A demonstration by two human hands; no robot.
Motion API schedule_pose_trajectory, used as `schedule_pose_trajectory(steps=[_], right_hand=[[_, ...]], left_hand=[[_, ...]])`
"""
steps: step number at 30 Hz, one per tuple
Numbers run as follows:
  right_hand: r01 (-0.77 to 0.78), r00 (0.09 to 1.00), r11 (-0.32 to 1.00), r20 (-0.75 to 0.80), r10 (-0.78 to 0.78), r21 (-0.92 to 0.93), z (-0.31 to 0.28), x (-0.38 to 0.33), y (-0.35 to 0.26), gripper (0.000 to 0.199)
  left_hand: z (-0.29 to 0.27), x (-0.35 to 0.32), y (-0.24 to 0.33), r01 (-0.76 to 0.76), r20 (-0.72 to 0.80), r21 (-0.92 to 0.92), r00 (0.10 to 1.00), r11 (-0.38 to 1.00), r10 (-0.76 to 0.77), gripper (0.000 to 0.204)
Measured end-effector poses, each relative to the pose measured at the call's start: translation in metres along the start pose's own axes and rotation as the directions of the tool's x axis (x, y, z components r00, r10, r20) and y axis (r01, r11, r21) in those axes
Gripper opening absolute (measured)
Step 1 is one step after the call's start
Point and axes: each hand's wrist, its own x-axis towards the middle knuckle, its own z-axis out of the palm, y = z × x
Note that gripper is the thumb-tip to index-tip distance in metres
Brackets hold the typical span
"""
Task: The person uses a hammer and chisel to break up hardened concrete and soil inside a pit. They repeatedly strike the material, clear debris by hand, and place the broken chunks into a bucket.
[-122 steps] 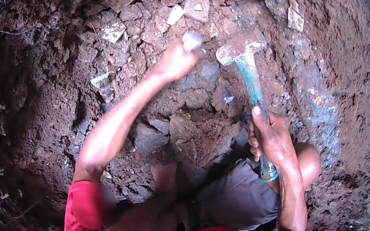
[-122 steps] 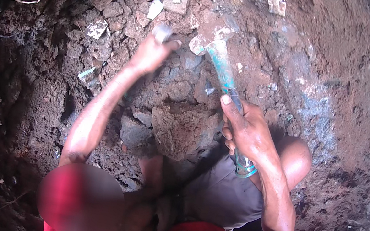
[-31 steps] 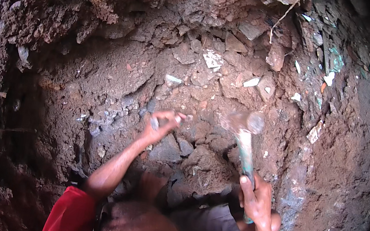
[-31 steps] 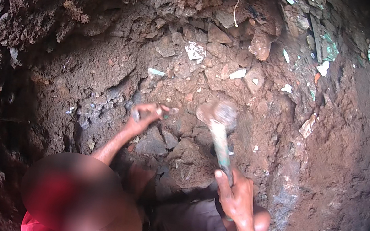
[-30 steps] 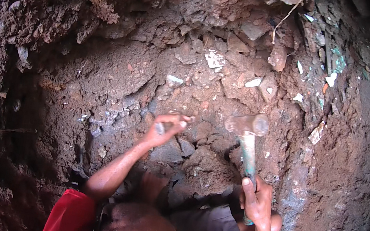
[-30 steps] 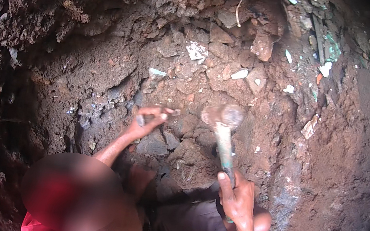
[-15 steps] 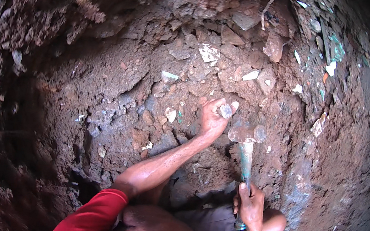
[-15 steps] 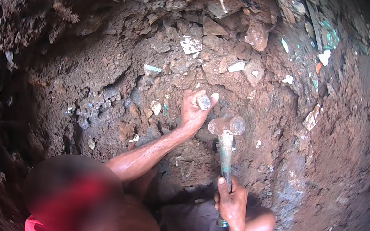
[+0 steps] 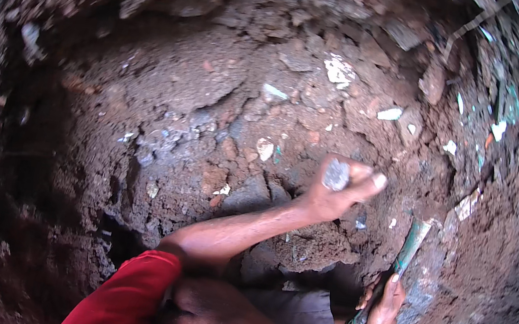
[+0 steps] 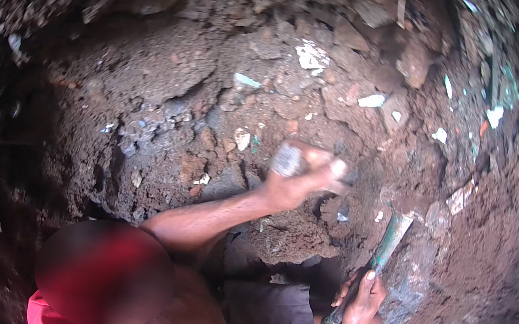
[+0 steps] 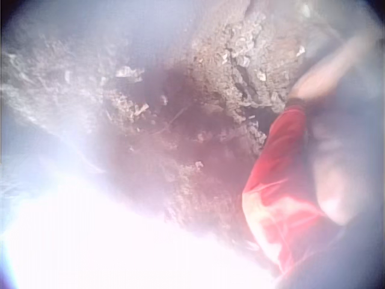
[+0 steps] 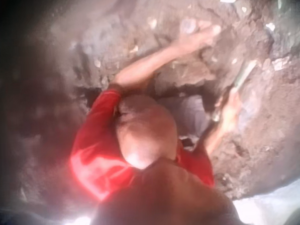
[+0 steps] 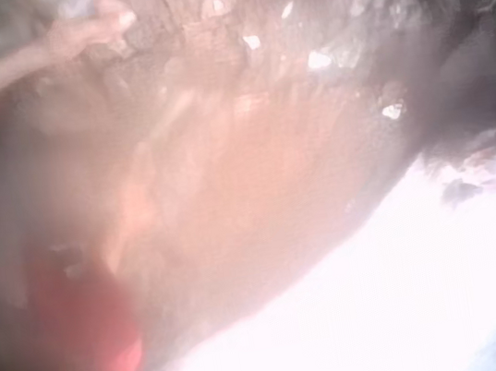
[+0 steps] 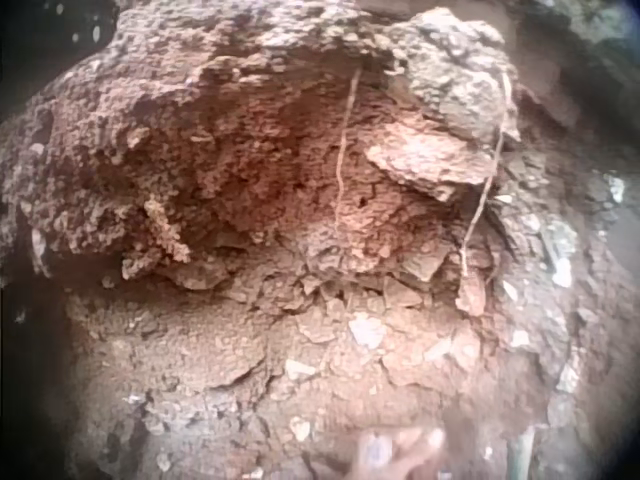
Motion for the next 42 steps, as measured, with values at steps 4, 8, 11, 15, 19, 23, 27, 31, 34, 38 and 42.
schedule_pose_trajectory(steps=[4, 8, 11, 15, 19, 23, 27, 31, 34, 38, 42], right_hand=[[-0.078, 0.996, 0.997, -0.044, 0.078, -0.009, 0.001, -0.006, 0.000, 0.047], [-0.102, 0.995, 0.991, 0.000, 0.102, -0.086, 0.004, -0.002, 0.001, 0.045], [-0.095, 0.994, 0.988, 0.034, 0.099, -0.121, 0.003, -0.003, 0.003, 0.046], [-0.068, 0.991, 0.982, 0.098, 0.086, -0.177, 0.012, -0.006, -0.006, 0.046], [-0.076, 0.989, 0.976, 0.106, 0.099, -0.203, 0.014, -0.010, -0.010, 0.039], [-0.099, 0.991, 0.978, 0.072, 0.114, -0.183, 0.018, -0.012, -0.014, 0.035], [-0.060, 0.995, 0.994, 0.076, 0.067, -0.095, 0.002, -0.017, -0.010, 0.036], [-0.083, 0.994, 0.988, 0.065, 0.092, -0.130, -0.003, -0.022, -0.013, 0.035], [-0.152, 0.984, 0.986, 0.081, 0.158, -0.074, -0.004, -0.020, -0.012, 0.036], [-0.124, 0.979, 0.989, 0.150, 0.135, -0.079, 0.001, -0.018, -0.010, 0.036], [-0.096, 0.984, 0.988, 0.138, 0.113, -0.122, 0.002, -0.019, -0.012, 0.037]], left_hand=[[-0.034, 0.002, 0.008, -0.008, -0.584, 0.106, 0.809, 0.994, 0.069, 0.027], [-0.086, 0.029, -0.008, -0.175, -0.508, 0.155, 0.830, 0.972, 0.230, 0.033], [-0.083, 0.045, -0.038, -0.201, -0.567, 0.131, 0.788, 0.971, 0.240, 0.034], [-0.079, 0.063, -0.059, -0.185, -0.584, 0.272, 0.748, 0.944, 0.314, 0.034], [-0.046, 0.065, -0.039, -0.149, -0.546, 0.042, 0.825, 0.988, 0.148, 0.034], [0.021, 0.098, -0.026, -0.307, -0.258, -0.277, 0.937, 0.911, 0.237, 0.035], [0.051, 0.107, 0.013, -0.389, 0.031, 0.114, 0.921, 0.914, 0.388, 0.043], [-0.009, 0.086, 0.026, -0.342, 0.025, 0.394, 0.932, 0.853, 0.361, 0.045], [-0.053, 0.075, -0.005, -0.324, 0.006, 0.529, 0.926, 0.784, 0.379, 0.038], [-0.081, 0.074, -0.058, -0.370, 0.101, 0.660, 0.906, 0.654, 0.411, 0.035], [-0.059, 0.073, -0.026, -0.076, 0.123, -0.134, 0.988, 0.988, 0.093, 0.051]])
